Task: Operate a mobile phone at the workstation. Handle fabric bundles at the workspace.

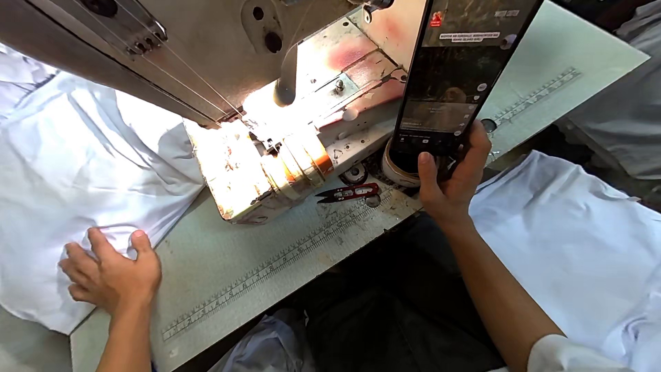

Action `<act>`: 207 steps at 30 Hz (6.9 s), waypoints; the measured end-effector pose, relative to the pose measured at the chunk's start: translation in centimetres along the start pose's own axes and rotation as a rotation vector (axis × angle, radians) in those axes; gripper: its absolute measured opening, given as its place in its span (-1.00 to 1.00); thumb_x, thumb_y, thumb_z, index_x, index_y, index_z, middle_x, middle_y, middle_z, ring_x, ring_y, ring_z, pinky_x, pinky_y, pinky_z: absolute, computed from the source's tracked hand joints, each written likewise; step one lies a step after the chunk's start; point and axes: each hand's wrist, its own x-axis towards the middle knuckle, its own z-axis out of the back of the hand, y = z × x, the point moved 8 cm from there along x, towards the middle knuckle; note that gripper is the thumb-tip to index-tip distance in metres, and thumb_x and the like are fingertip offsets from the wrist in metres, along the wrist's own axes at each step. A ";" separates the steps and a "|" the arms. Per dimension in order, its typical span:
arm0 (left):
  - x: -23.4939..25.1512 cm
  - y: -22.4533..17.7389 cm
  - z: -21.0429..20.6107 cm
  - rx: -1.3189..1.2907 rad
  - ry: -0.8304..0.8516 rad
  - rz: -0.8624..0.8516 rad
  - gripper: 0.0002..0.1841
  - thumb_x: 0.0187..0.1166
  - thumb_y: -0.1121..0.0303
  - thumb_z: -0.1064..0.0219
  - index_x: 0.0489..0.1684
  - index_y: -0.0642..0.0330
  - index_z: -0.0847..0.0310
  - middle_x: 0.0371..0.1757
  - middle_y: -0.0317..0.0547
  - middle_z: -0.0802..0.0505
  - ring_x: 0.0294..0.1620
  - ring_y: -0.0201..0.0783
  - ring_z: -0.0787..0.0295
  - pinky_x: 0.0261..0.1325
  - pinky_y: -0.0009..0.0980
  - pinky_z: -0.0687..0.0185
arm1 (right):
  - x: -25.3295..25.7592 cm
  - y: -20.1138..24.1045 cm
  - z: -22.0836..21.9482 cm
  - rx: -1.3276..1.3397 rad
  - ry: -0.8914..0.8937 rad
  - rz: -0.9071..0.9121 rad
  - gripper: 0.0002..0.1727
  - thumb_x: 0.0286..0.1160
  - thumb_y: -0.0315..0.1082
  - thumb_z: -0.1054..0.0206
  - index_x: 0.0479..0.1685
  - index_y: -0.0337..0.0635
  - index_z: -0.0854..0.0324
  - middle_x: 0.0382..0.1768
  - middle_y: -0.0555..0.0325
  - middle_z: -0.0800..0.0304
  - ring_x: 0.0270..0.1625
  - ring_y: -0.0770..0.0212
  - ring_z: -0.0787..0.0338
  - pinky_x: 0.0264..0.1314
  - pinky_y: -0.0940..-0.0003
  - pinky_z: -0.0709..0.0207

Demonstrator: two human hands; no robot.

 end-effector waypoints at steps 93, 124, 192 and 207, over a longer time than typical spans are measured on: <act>-0.1 -0.2 0.1 -0.003 0.005 0.011 -0.15 0.69 -0.25 0.04 0.88 0.14 -0.05 0.89 0.38 0.00 0.88 0.46 0.23 0.68 0.54 0.28 | 0.0 -0.1 0.0 -0.033 0.018 -0.027 -0.26 0.61 -0.12 -0.24 0.58 -0.52 -0.14 0.33 -0.20 -0.57 0.38 0.24 -0.67 0.43 0.27 -0.59; 0.0 -0.1 0.1 -0.015 -0.002 0.012 -0.15 0.69 -0.25 0.02 0.88 0.12 -0.06 0.89 0.37 0.00 0.88 0.45 0.22 0.68 0.54 0.29 | 0.0 0.0 0.0 -0.060 0.017 -0.027 -0.28 0.63 -0.12 -0.23 0.56 -0.53 -0.19 0.29 -0.22 -0.60 0.34 0.21 -0.69 0.40 0.27 -0.61; 0.0 0.0 0.0 0.015 -0.011 0.010 -0.15 0.68 -0.28 0.05 0.88 0.11 -0.08 0.89 0.35 -0.03 0.88 0.43 0.18 0.68 0.52 0.24 | -0.1 -0.1 -0.1 -0.028 0.013 -0.037 -0.28 0.65 -0.13 -0.24 0.57 -0.55 -0.19 0.25 -0.19 -0.66 0.28 0.28 -0.74 0.35 0.31 -0.64; 0.0 -0.1 0.1 0.002 -0.009 0.003 -0.14 0.68 -0.26 0.03 0.88 0.13 -0.07 0.88 0.37 -0.02 0.88 0.43 0.19 0.68 0.52 0.26 | 0.0 0.0 0.0 -0.031 0.013 -0.036 -0.29 0.63 -0.13 -0.25 0.55 -0.55 -0.20 0.26 -0.21 -0.63 0.31 0.26 -0.71 0.38 0.31 -0.61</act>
